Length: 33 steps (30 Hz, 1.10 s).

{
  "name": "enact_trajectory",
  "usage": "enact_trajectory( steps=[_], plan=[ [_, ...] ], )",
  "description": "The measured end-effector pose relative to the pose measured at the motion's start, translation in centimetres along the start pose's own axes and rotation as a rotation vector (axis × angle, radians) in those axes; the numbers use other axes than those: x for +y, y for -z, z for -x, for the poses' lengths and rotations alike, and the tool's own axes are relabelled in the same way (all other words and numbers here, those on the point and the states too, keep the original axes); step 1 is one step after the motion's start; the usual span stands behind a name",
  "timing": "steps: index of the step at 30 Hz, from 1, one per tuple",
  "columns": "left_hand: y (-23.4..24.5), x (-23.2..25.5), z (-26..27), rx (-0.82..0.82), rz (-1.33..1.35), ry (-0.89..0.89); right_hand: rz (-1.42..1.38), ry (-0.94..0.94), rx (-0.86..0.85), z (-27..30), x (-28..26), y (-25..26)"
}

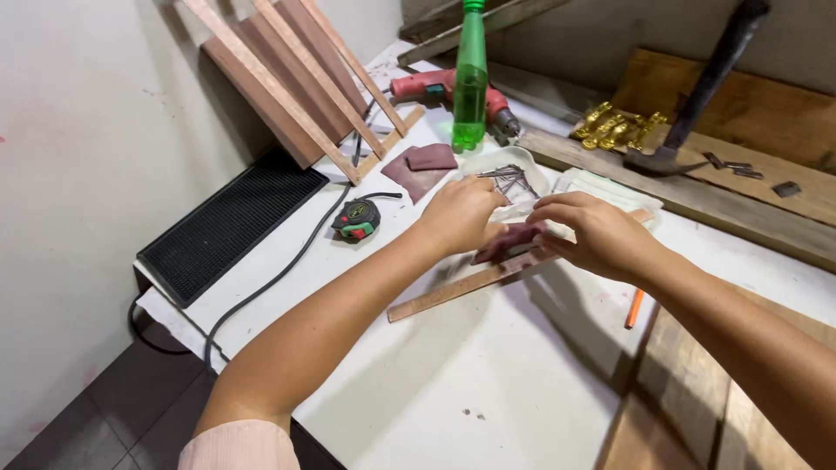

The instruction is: Sand a small wooden strip using a piece of sandpaper on top of a larger wooden block.

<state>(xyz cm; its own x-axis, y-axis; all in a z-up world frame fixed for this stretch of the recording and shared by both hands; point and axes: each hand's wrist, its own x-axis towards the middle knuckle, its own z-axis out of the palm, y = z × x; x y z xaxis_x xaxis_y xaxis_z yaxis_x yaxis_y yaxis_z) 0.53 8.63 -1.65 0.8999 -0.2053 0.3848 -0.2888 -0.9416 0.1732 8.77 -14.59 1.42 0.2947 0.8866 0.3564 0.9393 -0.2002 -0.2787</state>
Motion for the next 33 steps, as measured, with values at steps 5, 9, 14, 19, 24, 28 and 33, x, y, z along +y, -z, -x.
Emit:
enact_trajectory(
  steps=[5,9,14,19,24,28,33],
  plan=[
    [-0.6,-1.5,1.2,-0.148,-0.006,0.082,-0.024,-0.054,-0.172,-2.6,1.2,-2.4],
    [-0.3,-0.3,1.4,-0.157,0.025,0.067,0.007,-0.092,-0.247,-2.6,1.8,-3.1],
    [-2.3,-0.5,1.7,-0.120,0.154,0.109,0.008,-0.223,-0.310,-2.6,2.2,-3.7],
    [-2.2,-0.6,1.5,-0.151,0.312,0.203,0.019,-0.168,-0.234,-2.0,1.9,-2.9],
    [-0.8,1.1,0.9,-0.021,0.563,0.057,-0.113,-0.006,-0.045,-0.2,1.1,0.2],
    [0.3,4.7,-0.7,-0.011,0.652,-0.013,-0.076,-0.159,-0.058,2.8,-0.5,3.8],
    [0.6,10.5,-2.4,-0.098,0.872,0.037,-0.298,-0.307,0.029,9.0,-1.6,7.3]
  ],
)
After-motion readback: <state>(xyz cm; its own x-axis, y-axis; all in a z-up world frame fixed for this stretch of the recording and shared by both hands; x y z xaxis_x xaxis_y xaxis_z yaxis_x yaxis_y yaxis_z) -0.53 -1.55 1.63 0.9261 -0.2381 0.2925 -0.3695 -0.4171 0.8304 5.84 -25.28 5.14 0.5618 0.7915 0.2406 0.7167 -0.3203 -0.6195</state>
